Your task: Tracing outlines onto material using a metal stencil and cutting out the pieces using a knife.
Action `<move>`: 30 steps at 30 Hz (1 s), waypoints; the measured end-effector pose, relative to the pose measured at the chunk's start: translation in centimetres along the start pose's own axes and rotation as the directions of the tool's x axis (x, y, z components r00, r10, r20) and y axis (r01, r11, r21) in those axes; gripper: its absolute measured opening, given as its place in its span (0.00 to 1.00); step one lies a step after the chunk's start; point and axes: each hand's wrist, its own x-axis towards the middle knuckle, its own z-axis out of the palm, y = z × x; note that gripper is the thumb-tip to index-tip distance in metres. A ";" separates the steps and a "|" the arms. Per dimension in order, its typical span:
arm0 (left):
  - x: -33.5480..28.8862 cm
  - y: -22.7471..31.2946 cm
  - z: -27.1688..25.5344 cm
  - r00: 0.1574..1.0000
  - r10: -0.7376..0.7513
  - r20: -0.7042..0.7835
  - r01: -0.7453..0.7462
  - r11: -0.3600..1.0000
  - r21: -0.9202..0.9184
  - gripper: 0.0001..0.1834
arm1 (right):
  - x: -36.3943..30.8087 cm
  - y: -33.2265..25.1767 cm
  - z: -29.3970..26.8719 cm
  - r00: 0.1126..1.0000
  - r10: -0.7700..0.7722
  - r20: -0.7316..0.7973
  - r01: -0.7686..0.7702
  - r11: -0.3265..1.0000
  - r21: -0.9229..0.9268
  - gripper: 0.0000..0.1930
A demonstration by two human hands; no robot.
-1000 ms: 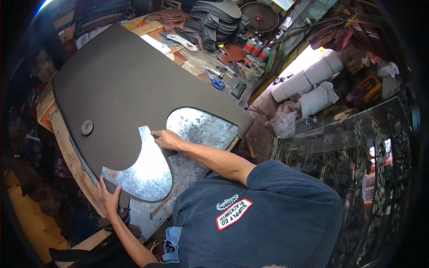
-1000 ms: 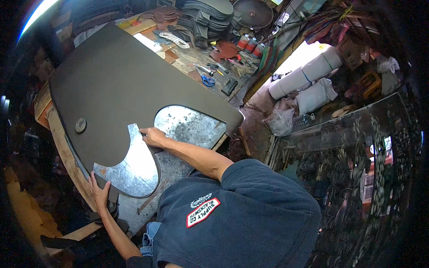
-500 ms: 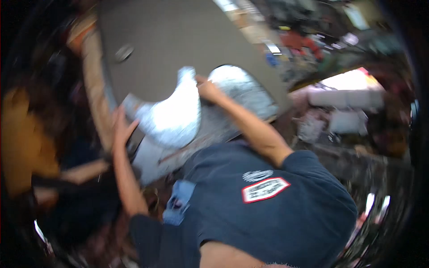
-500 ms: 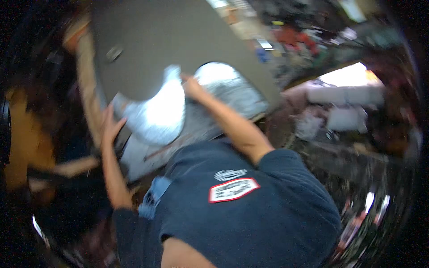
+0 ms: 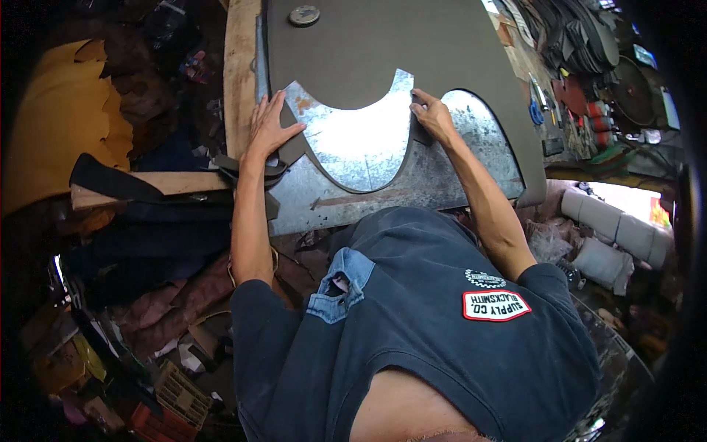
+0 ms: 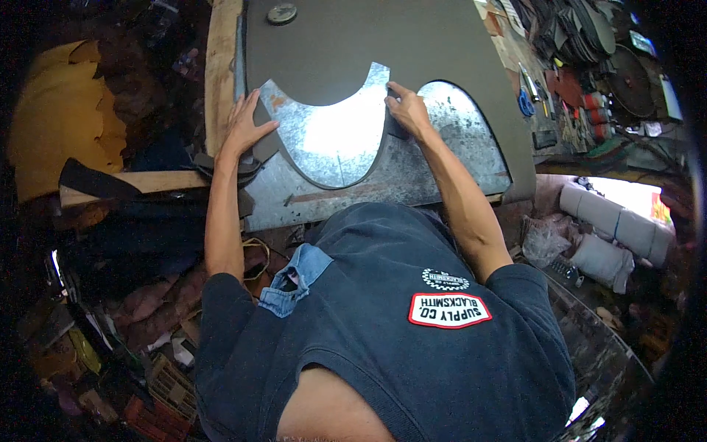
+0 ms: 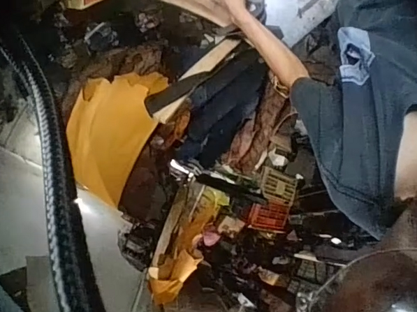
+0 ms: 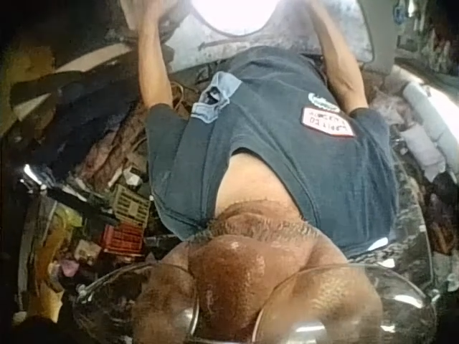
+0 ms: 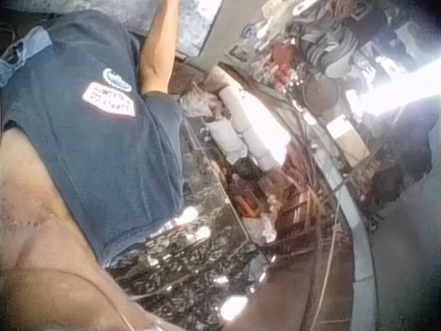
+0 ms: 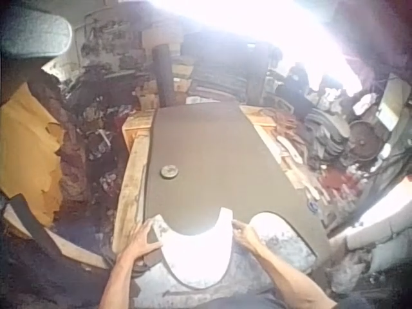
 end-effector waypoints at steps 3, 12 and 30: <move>0.2 0.1 -0.1 1.000 0.009 0.008 -0.009 1.000 0.002 0.52 | -0.1 -0.2 -0.3 1.000 0.015 0.003 -0.015 1.000 0.001 0.25; 0.7 -0.2 0.2 0.999 0.029 0.039 -0.031 0.999 0.036 0.52 | 2.4 -2.5 -9.9 0.811 -0.382 -0.444 0.270 0.917 -0.295 0.20; -1.3 11.6 1.0 0.950 0.225 -0.217 -0.203 0.972 0.122 0.42 | -5.6 -9.0 -3.7 0.994 0.086 0.061 -0.084 0.996 -0.038 0.21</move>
